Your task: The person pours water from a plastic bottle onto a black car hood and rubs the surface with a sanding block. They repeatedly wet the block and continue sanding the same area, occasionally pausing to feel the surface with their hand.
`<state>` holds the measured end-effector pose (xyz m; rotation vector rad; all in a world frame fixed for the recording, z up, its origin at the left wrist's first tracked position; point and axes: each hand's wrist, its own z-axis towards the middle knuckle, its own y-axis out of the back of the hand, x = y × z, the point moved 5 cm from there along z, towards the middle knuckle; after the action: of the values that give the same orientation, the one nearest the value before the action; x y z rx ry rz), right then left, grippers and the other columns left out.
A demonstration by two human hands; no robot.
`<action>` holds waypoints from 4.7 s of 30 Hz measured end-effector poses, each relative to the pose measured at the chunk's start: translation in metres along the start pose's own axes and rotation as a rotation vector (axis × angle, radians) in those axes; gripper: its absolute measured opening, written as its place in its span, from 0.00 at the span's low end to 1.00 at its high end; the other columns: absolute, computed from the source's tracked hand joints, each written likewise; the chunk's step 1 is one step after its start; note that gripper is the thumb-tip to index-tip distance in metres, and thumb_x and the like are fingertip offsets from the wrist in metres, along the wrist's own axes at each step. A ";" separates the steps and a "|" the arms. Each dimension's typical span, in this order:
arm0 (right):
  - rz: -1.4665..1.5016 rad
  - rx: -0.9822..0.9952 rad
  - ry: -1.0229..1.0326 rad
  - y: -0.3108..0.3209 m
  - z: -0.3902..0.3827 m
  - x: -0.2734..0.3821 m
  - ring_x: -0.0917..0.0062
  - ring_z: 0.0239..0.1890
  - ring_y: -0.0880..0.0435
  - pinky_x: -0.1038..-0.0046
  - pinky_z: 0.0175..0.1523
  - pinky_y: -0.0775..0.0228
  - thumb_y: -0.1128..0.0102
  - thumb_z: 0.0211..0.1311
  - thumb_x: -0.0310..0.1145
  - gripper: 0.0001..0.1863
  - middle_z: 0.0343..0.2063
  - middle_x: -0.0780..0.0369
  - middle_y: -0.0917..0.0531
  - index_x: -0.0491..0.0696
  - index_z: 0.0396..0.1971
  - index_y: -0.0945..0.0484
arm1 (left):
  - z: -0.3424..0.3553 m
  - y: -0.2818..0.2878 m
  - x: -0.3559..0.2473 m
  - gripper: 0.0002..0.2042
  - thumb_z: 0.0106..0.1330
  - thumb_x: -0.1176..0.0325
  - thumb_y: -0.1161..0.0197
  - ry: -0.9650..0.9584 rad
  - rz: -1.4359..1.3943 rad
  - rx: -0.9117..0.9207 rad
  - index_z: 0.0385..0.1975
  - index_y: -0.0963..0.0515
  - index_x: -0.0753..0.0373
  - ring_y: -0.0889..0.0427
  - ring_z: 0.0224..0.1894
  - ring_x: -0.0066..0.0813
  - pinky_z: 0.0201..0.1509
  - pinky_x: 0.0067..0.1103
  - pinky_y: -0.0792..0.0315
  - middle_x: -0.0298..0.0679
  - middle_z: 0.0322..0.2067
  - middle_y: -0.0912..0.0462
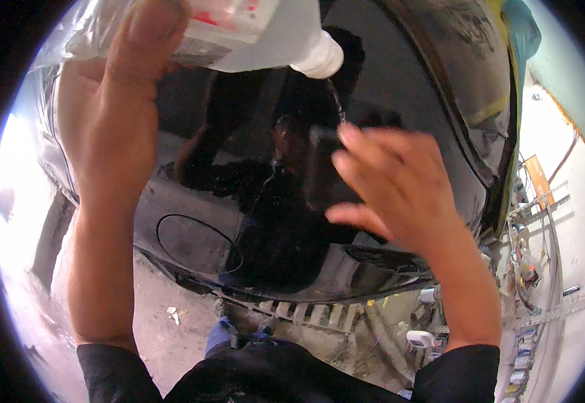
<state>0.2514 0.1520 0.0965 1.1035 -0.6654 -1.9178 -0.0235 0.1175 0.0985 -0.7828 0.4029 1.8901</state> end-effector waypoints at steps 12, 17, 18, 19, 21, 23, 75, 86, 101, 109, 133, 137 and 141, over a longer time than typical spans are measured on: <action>0.010 0.076 -0.036 0.005 -0.013 0.003 0.66 0.53 0.21 0.63 0.53 0.30 0.23 0.46 0.48 0.35 0.61 0.63 0.20 0.52 0.55 0.23 | 0.005 0.017 0.037 0.24 0.75 0.52 0.38 -0.117 -0.275 -0.134 0.49 0.23 0.72 0.19 0.49 0.29 0.56 0.29 0.26 0.42 0.46 0.18; 0.005 0.035 -0.023 0.008 0.003 -0.001 0.67 0.52 0.20 0.63 0.52 0.30 0.23 0.45 0.48 0.35 0.60 0.63 0.20 0.52 0.55 0.23 | 0.005 0.033 0.047 0.21 0.75 0.55 0.38 -0.114 -0.304 -0.059 0.51 0.23 0.72 0.19 0.50 0.28 0.55 0.27 0.26 0.42 0.48 0.18; -0.015 0.040 -0.018 0.005 0.018 -0.005 0.66 0.52 0.19 0.63 0.52 0.29 0.22 0.47 0.48 0.36 0.61 0.62 0.19 0.51 0.57 0.23 | 0.008 0.029 0.048 0.22 0.75 0.55 0.37 -0.102 -0.298 -0.079 0.51 0.23 0.72 0.19 0.50 0.29 0.55 0.27 0.26 0.41 0.48 0.18; -0.038 0.041 -0.005 0.001 0.029 -0.008 0.66 0.52 0.19 0.63 0.53 0.29 0.22 0.46 0.48 0.38 0.60 0.63 0.19 0.51 0.58 0.23 | 0.011 0.026 0.048 0.22 0.75 0.55 0.37 -0.092 -0.288 -0.098 0.51 0.23 0.72 0.19 0.51 0.29 0.56 0.28 0.26 0.41 0.48 0.18; -0.009 0.033 -0.015 0.003 0.022 -0.006 0.66 0.52 0.19 0.63 0.53 0.29 0.22 0.46 0.48 0.37 0.60 0.63 0.19 0.50 0.57 0.23 | 0.015 0.024 0.041 0.22 0.75 0.55 0.37 -0.114 -0.270 -0.095 0.52 0.23 0.72 0.19 0.52 0.30 0.57 0.30 0.26 0.41 0.48 0.18; 0.029 0.048 -0.029 0.003 -0.001 0.002 0.64 0.52 0.19 0.63 0.53 0.29 0.22 0.46 0.50 0.35 0.61 0.62 0.19 0.50 0.54 0.22 | 0.010 0.027 0.034 0.23 0.75 0.55 0.38 -0.165 -0.258 -0.069 0.53 0.23 0.72 0.20 0.53 0.32 0.60 0.32 0.26 0.41 0.48 0.18; 0.000 0.033 -0.011 0.021 -0.004 -0.016 0.67 0.50 0.19 0.65 0.50 0.29 0.24 0.46 0.47 0.30 0.58 0.60 0.18 0.49 0.49 0.20 | -0.403 0.146 0.111 0.27 0.70 0.45 0.37 1.031 -0.958 -0.974 0.61 0.27 0.57 0.11 0.42 0.38 0.47 0.28 0.13 0.40 0.46 0.14; -0.020 0.011 -0.015 0.021 -0.016 -0.018 0.67 0.51 0.19 0.65 0.50 0.29 0.25 0.47 0.49 0.31 0.58 0.61 0.18 0.50 0.50 0.20 | -0.409 0.134 0.115 0.26 0.70 0.44 0.37 1.052 -0.880 -1.054 0.60 0.25 0.55 0.12 0.43 0.35 0.46 0.26 0.14 0.37 0.48 0.14; -0.032 -0.048 0.043 0.010 0.029 -0.022 0.67 0.48 0.20 0.65 0.47 0.30 0.24 0.43 0.47 0.32 0.56 0.62 0.18 0.49 0.51 0.20 | -0.390 0.129 0.106 0.29 0.69 0.40 0.38 1.048 -0.867 -1.123 0.59 0.26 0.56 0.11 0.43 0.35 0.39 0.23 0.15 0.37 0.45 0.13; 0.020 0.021 -0.042 0.017 -0.008 -0.005 0.67 0.50 0.19 0.65 0.49 0.29 0.24 0.46 0.48 0.31 0.57 0.61 0.18 0.50 0.49 0.21 | -0.399 0.138 0.115 0.29 0.70 0.41 0.39 1.010 -0.997 -0.958 0.62 0.26 0.55 0.11 0.45 0.37 0.40 0.24 0.15 0.38 0.48 0.14; 0.025 -0.009 0.000 0.004 0.018 0.000 0.67 0.49 0.19 0.66 0.50 0.29 0.23 0.41 0.47 0.32 0.56 0.60 0.18 0.49 0.49 0.20 | -0.386 0.140 0.116 0.28 0.71 0.42 0.41 0.967 -0.965 -0.958 0.63 0.28 0.54 0.11 0.45 0.39 0.38 0.23 0.15 0.38 0.48 0.14; 0.037 -0.030 0.004 -0.001 0.044 -0.006 0.68 0.50 0.20 0.65 0.50 0.29 0.23 0.39 0.46 0.33 0.55 0.61 0.17 0.50 0.49 0.20 | -0.395 0.150 0.120 0.29 0.72 0.41 0.41 0.993 -0.934 -0.958 0.64 0.29 0.53 0.11 0.46 0.38 0.38 0.23 0.15 0.37 0.49 0.14; 0.055 0.037 -0.048 0.011 -0.008 0.013 0.67 0.50 0.19 0.65 0.51 0.29 0.24 0.43 0.47 0.30 0.57 0.59 0.17 0.49 0.48 0.20 | -0.384 0.148 0.115 0.29 0.72 0.41 0.41 0.981 -0.898 -0.948 0.64 0.30 0.52 0.12 0.47 0.37 0.38 0.22 0.16 0.36 0.50 0.15</action>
<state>0.2591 0.1350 0.0955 1.0539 -0.7531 -1.8975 -0.0582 -0.0944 -0.2707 -2.0901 -0.3127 0.6504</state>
